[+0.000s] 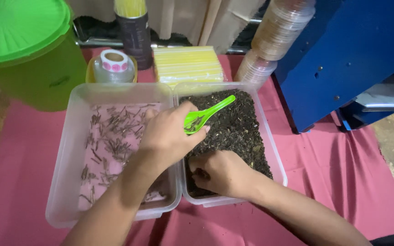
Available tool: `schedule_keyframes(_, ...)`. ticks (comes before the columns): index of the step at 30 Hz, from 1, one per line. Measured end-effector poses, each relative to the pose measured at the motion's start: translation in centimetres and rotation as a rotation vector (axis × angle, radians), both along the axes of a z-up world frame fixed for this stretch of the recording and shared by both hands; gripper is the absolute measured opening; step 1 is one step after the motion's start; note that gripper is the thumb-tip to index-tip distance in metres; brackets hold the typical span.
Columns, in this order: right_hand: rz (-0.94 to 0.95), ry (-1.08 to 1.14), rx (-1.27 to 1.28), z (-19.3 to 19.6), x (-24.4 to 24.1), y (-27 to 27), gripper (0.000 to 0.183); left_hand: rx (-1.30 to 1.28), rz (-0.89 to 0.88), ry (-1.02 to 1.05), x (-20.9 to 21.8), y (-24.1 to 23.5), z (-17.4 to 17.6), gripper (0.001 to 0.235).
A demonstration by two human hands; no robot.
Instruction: The person uses a green plastic spoon to scoop dried dark herbs from a clear container and transfers them into a second container. They also use their right hand to sift through the herbs in the first container, separating and moving the material between the two containers.
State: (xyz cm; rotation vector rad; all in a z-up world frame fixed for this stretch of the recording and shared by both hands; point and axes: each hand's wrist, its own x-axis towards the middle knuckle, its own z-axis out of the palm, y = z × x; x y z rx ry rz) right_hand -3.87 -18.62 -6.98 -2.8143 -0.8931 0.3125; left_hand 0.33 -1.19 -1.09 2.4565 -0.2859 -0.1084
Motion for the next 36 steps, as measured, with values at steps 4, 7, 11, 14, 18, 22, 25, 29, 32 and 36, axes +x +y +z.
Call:
schedule_keyframes(4,-0.07,0.086,0.054,4.8,0.7,-1.7,0.028,0.053,-0.016,0.043,-0.2,-0.1,-0.2,0.043)
schedule_keyframes(7,0.05,-0.075,0.465,6.3,1.3,-3.7,0.016,0.046,-0.072,-0.053,0.1,-0.1,-1.1,0.036)
schedule_keyframes(11,0.106,-0.35,0.599,7.7,1.7,-4.6,0.007,0.019,-0.192,-0.058,-0.2,0.2,-0.8,0.04)
schedule_keyframes(14,0.128,-0.494,0.637,7.6,1.7,-4.1,0.003,0.045,-0.259,0.013,-1.1,-0.4,1.5,0.039)
schedule_keyframes(18,0.142,-0.663,0.553,6.3,1.7,-3.3,0.005,-0.047,-0.386,-0.028,-1.1,-0.4,-1.1,0.048)
schedule_keyframes(22,0.143,-0.744,0.422,5.8,1.8,-3.4,0.007,0.009,-0.426,-0.052,-1.1,-0.5,-1.0,0.052)
schedule_keyframes(25,0.128,-0.779,0.337,5.7,1.8,-3.4,0.01,0.01,-0.426,-0.064,-1.2,-0.4,-1.3,0.056)
schedule_keyframes(29,0.122,-0.767,0.367,6.7,1.6,-3.7,0.008,-0.013,-0.4,-0.068,-1.5,-0.3,-1.0,0.055)
schedule_keyframes(32,0.116,-0.741,0.404,8.4,1.3,-4.5,0.009,-0.002,-0.422,-0.148,-0.9,-0.2,-1.7,0.054)
schedule_keyframes(36,0.117,-0.711,0.492,11.1,0.2,-5.1,0.011,-0.024,-0.318,-0.24,-0.6,0.0,-2.6,0.062)
